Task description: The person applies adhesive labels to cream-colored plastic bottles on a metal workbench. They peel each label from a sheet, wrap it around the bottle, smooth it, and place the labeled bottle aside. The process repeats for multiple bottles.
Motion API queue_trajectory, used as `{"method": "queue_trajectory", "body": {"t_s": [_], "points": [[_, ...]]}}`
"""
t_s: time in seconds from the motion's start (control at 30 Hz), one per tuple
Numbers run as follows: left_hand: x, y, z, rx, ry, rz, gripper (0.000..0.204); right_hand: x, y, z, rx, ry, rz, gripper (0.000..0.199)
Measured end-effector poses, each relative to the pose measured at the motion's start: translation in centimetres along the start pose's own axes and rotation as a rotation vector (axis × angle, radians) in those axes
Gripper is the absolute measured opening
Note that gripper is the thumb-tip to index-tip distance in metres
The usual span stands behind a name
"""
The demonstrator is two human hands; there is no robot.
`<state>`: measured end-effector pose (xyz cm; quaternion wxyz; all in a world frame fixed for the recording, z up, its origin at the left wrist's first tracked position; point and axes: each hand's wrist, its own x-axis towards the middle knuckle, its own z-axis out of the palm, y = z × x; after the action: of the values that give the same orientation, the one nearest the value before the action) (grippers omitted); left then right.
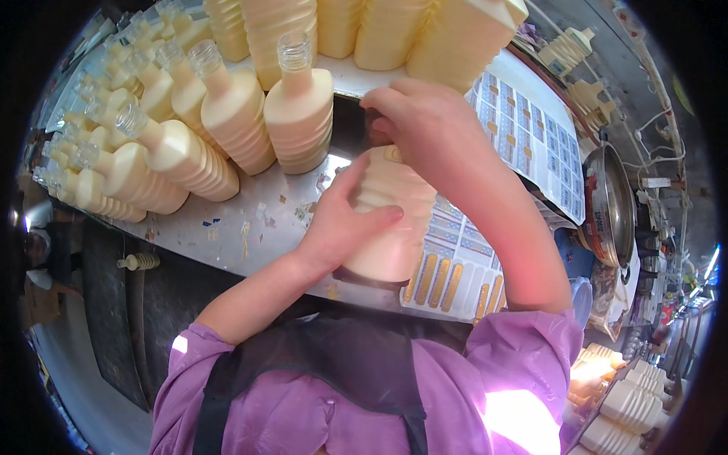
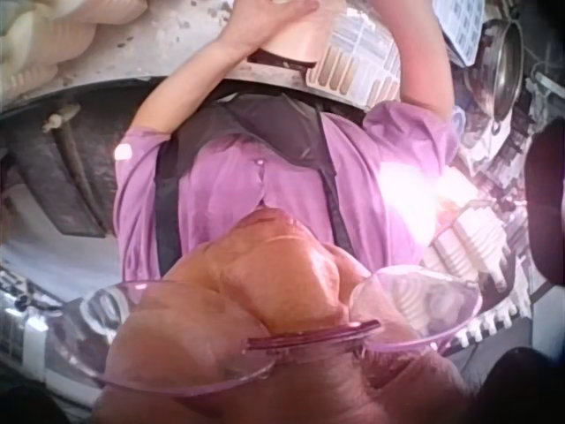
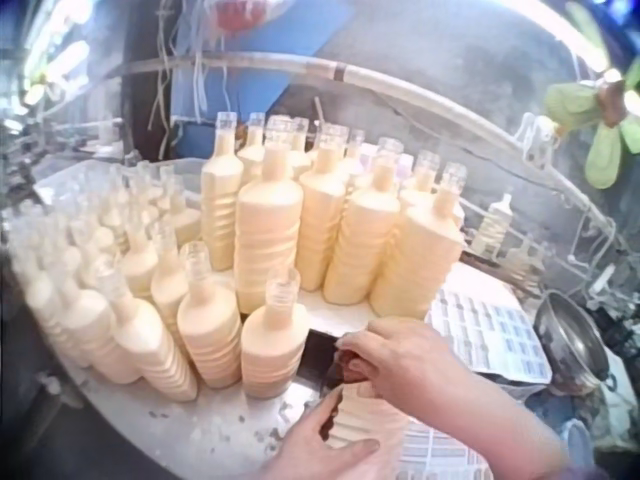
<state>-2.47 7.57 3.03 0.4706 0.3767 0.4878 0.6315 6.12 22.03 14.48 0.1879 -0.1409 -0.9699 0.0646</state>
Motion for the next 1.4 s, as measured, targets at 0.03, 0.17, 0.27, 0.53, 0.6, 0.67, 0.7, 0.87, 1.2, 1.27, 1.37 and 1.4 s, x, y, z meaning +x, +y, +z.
{"method": "queue_trajectory", "body": {"t_s": [0.03, 0.17, 0.27, 0.53, 0.6, 0.67, 0.7, 0.87, 1.2, 1.27, 1.37, 1.4], "points": [[0.0, -0.2, -0.1, 0.005, 0.01, 0.011, 0.089, 0.4, 0.1, 0.3, -0.016, -0.021, -0.045, 0.018], [-0.1, 0.0, -0.3, -0.023, 0.008, -0.059, 0.09, 0.8, 0.0, -1.6, 0.154, -0.118, -0.052, 0.025], [-0.1, 0.1, -0.3, -0.003, 0.008, -0.059, 0.09, 0.2, -0.2, -2.3, 0.159, -0.183, -0.018, 0.029], [0.1, 0.0, 0.0, -0.138, -0.012, -0.059, 0.093, -1.5, -0.1, 0.4, -0.254, 0.13, -0.19, 0.03], [0.3, -0.9, 0.0, -0.018, 0.003, -0.053, 0.096, -3.1, -1.7, 0.8, -0.268, 0.16, -0.221, 0.033], [0.5, -2.3, -0.2, 0.093, -0.006, -0.025, 0.098, -4.1, -3.4, 1.8, -0.192, 0.12, -0.252, 0.028], [0.7, -3.1, -0.5, 0.139, -0.03, -0.002, 0.099, -4.2, -3.6, 2.3, -0.159, 0.075, -0.22, 0.03], [0.0, -1.1, -0.2, 0.1, 0.051, 0.023, 0.091, -3.0, -3.0, 0.4, 0.324, 0.173, 0.385, 0.019], [5.4, -0.1, -0.3, 0.143, -0.039, -0.163, 0.055, -4.2, -0.8, 4.5, 0.226, 0.461, 0.549, 0.034], [5.4, -0.6, -0.1, 0.109, -0.061, -0.175, 0.053, -5.8, -0.2, 4.3, 0.198, 0.507, 0.578, 0.036], [5.4, -1.2, 0.0, -0.004, -0.054, -0.156, 0.054, -8.0, 1.7, 5.5, 0.24, 0.617, 0.572, 0.035], [5.5, -1.5, -0.3, 0.024, -0.059, -0.117, 0.053, -8.4, 2.3, 6.0, 0.213, 0.645, 0.552, 0.035]]}}
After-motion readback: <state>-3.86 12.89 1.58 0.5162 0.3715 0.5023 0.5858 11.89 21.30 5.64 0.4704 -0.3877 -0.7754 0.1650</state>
